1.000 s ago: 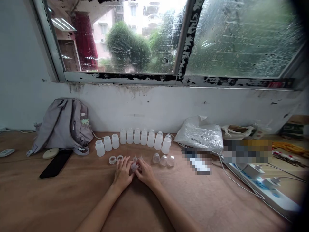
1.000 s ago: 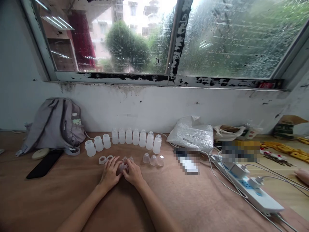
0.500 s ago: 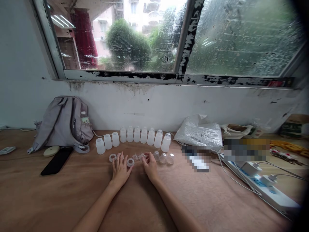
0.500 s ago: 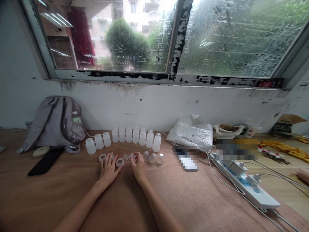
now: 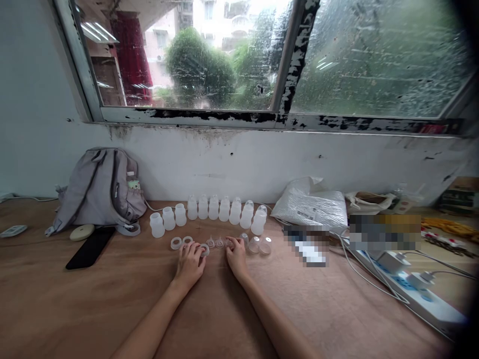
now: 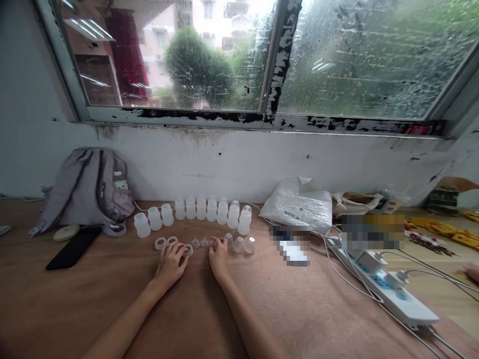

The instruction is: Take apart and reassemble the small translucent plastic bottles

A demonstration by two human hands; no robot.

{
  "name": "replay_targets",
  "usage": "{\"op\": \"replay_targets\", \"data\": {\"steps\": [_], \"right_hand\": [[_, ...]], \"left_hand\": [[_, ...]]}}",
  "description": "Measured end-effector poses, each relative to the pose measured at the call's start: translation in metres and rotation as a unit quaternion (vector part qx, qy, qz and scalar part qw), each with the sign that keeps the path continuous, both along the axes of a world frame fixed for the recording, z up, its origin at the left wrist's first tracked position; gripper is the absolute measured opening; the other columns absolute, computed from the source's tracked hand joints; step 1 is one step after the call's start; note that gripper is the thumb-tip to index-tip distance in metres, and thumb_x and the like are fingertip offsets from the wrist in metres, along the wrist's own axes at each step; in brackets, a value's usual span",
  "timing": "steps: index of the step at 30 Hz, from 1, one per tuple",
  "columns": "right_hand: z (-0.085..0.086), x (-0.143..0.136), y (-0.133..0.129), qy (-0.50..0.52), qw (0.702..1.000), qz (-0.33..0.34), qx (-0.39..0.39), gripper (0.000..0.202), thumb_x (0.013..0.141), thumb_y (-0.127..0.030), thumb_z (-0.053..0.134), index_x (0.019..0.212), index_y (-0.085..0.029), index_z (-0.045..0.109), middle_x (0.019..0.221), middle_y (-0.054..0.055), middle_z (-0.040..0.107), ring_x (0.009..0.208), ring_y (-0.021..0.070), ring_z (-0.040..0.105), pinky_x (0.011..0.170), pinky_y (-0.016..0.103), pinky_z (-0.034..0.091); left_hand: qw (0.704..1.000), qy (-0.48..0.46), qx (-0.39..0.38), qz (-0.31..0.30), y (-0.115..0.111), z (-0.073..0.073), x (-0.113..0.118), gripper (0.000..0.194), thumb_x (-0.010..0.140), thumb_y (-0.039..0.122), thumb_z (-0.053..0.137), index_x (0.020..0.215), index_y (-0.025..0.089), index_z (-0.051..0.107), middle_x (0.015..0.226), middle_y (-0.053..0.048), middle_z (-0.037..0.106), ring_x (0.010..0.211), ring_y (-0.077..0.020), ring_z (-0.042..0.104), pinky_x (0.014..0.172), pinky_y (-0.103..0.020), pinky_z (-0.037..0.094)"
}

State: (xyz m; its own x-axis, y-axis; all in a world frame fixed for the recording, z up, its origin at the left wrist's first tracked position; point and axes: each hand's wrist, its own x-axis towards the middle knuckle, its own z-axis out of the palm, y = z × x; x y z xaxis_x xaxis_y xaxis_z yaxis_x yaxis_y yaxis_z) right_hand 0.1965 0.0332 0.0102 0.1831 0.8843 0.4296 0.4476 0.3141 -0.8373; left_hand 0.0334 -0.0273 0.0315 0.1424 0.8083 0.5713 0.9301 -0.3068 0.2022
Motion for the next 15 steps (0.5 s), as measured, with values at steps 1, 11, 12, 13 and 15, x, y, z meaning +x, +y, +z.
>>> {"op": "replay_targets", "data": {"steps": [1,11,12,13,15], "right_hand": [[-0.001,0.000,0.001,-0.003,1.000,0.000,-0.001,0.032,0.063,-0.008,0.042,0.088,-0.013,0.063,0.086,0.008,0.049,0.063,0.0144,0.052,0.064,0.028,0.046],[-0.003,0.001,0.004,-0.039,0.999,-0.010,-0.011,0.033,0.064,-0.009,0.042,0.090,-0.011,0.061,0.086,0.009,0.052,0.068,0.0166,0.055,0.067,0.028,0.046],[-0.003,0.001,0.004,-0.043,0.999,-0.011,-0.013,0.031,0.064,-0.009,0.042,0.088,-0.011,0.061,0.086,0.009,0.052,0.067,0.0168,0.055,0.067,0.028,0.046],[-0.003,0.001,0.004,-0.046,0.999,-0.012,-0.015,0.030,0.063,-0.009,0.042,0.087,-0.012,0.061,0.085,0.009,0.052,0.067,0.0168,0.055,0.066,0.028,0.046],[-0.004,0.001,0.004,-0.053,0.998,-0.012,-0.017,0.028,0.063,-0.010,0.043,0.085,-0.012,0.061,0.085,0.009,0.052,0.066,0.0167,0.055,0.066,0.029,0.047]], "left_hand": [[1.000,0.005,-0.004,0.007,0.000,-0.001,0.000,0.017,0.076,0.024,0.048,0.089,0.022,0.058,0.101,-0.005,0.057,0.104,-0.0228,0.044,0.094,-0.042,0.028],[0.993,0.050,-0.046,0.097,0.003,-0.011,-0.001,0.034,0.079,0.036,0.041,0.108,0.021,0.053,0.126,-0.010,0.043,0.120,-0.0265,0.029,0.099,-0.048,0.017],[0.992,0.053,-0.054,0.104,0.005,-0.012,-0.002,0.037,0.079,0.037,0.040,0.110,0.021,0.051,0.128,-0.011,0.041,0.121,-0.0269,0.028,0.099,-0.049,0.016],[0.991,0.056,-0.061,0.110,0.007,-0.013,-0.003,0.039,0.079,0.039,0.039,0.112,0.021,0.050,0.130,-0.011,0.039,0.122,-0.0273,0.027,0.099,-0.049,0.016],[0.989,0.059,-0.073,0.117,0.011,-0.014,-0.005,0.042,0.079,0.042,0.039,0.114,0.021,0.049,0.131,-0.011,0.037,0.123,-0.0279,0.025,0.099,-0.051,0.014]]}}
